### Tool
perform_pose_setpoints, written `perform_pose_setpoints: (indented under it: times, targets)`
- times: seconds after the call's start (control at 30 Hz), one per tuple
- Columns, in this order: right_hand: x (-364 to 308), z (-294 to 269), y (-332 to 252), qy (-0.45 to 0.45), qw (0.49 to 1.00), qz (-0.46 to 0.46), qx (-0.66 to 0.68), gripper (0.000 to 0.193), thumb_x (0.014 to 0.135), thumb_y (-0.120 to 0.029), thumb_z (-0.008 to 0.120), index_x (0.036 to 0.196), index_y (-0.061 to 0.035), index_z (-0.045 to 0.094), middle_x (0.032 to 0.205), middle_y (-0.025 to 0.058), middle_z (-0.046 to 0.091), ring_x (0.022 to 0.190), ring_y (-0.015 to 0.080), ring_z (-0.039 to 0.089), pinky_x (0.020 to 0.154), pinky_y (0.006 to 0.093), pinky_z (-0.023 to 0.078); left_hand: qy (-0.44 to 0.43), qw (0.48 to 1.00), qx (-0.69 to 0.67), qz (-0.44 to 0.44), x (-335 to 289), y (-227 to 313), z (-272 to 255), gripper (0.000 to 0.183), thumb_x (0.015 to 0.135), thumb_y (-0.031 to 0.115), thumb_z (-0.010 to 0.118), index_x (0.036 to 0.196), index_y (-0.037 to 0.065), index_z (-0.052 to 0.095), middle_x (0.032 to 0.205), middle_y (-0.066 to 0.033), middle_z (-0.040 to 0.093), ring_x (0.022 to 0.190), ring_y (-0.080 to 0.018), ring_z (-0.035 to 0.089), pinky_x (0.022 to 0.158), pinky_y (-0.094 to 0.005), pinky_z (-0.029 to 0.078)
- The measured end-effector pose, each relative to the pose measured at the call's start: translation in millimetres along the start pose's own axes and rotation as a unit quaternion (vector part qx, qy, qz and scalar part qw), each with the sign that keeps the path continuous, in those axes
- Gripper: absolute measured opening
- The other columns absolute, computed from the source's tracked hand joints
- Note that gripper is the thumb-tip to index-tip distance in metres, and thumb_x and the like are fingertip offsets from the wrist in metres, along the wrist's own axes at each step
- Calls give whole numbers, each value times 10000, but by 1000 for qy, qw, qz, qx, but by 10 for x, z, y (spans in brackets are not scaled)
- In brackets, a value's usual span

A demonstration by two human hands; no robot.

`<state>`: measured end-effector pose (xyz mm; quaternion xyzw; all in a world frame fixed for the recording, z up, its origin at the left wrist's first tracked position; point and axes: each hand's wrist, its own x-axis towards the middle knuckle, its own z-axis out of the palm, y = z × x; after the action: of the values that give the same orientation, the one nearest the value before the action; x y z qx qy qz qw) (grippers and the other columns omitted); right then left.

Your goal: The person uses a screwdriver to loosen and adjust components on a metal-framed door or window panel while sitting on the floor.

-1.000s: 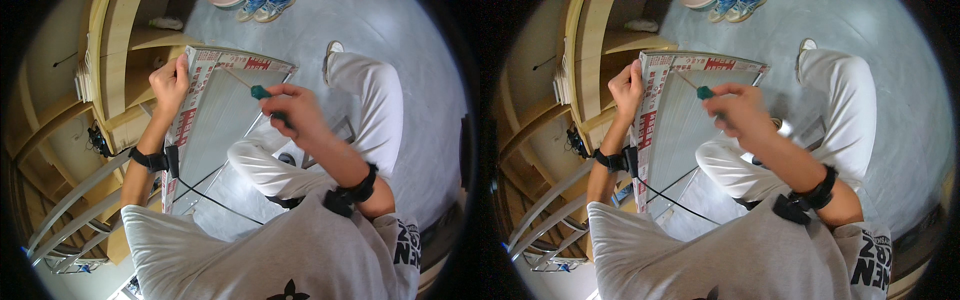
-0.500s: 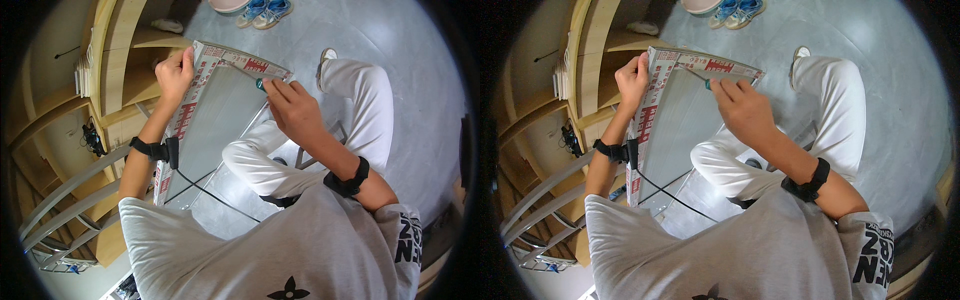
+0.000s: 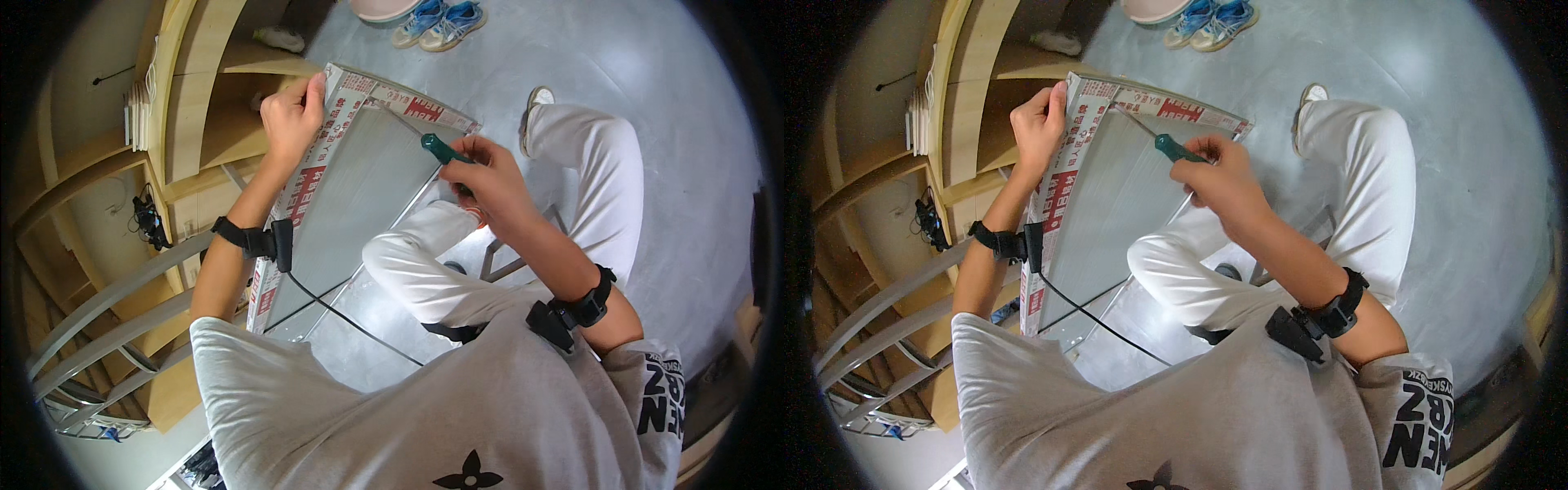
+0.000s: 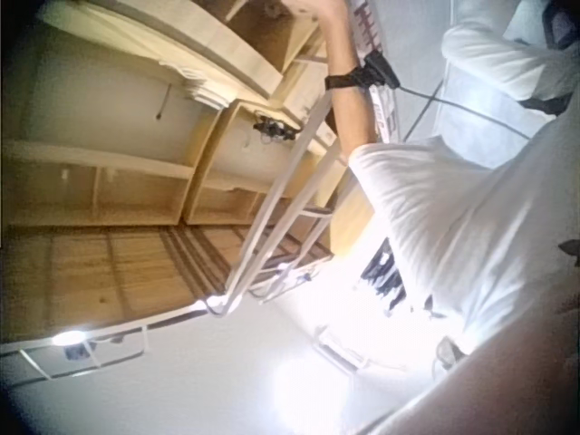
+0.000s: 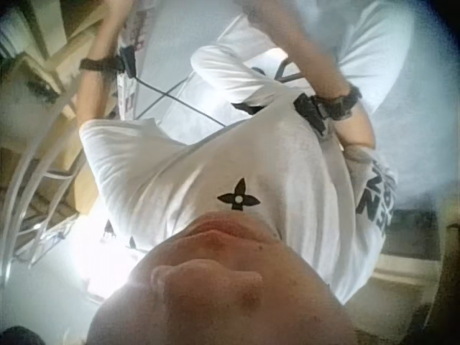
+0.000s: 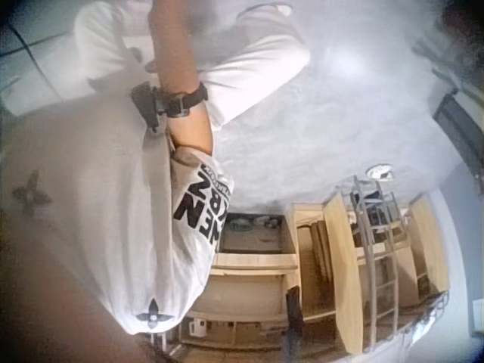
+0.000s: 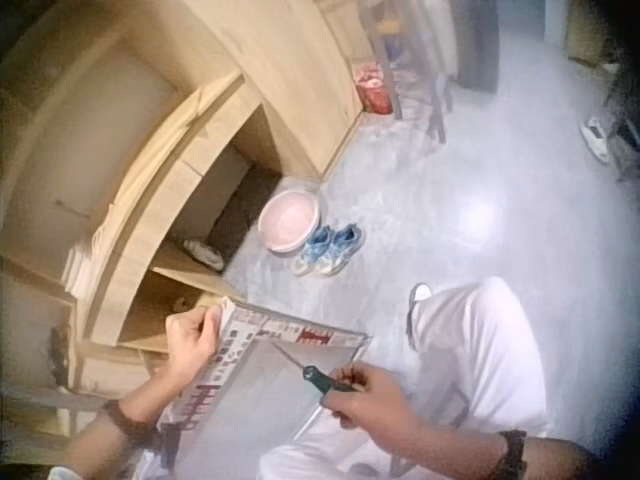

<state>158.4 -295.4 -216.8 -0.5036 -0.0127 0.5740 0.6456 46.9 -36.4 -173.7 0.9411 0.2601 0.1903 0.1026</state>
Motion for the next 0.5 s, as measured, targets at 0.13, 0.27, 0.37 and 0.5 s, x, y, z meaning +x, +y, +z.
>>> perform_pose_setpoints:
  times: [0.13, 0.27, 0.37, 0.5]
  targets:
    - [-22, -37, 26, 79, 800, -402, -439, 354, 719, -56, 670, 1070, -44, 624, 813, 76, 580, 620, 191, 581, 520, 302, 481, 4, 1000, 21, -11, 8, -23, -2, 271, 857, 236, 624, 731, -1, 658, 558, -209, 520, 467, -362, 517, 453, -371, 404]
    - [-33, -9, 48, 99, 637, -463, -608, 383, 762, -82, 684, 1140, -78, 624, 813, 84, 599, 569, 214, 571, 524, 319, 484, 8, 1000, -1, -19, -7, 8, 4, 284, 858, 245, 624, 723, -3, 652, 553, -210, 514, 458, -362, 499, 455, -370, 403]
    - [65, -5, 128, 64, 754, -424, -498, 344, 802, -105, 671, 1137, -65, 604, 769, 80, 566, 519, 153, 526, 450, 274, 443, -10, 1000, 15, -16, 13, 3, -5, 289, 858, 241, 627, 713, -8, 646, 548, -212, 508, 448, -356, 484, 454, -367, 400]
    - [156, -160, -191, -147, 916, 263, 265, 272, 851, -181, 649, 1049, -43, 524, 744, 49, 533, 467, 61, 425, 331, 179, 303, -9, 1000, -10, -12, 30, 2, -9, 296, 857, 231, 631, 703, -22, 636, 545, -217, 502, 445, -351, 478, 451, -364, 398]
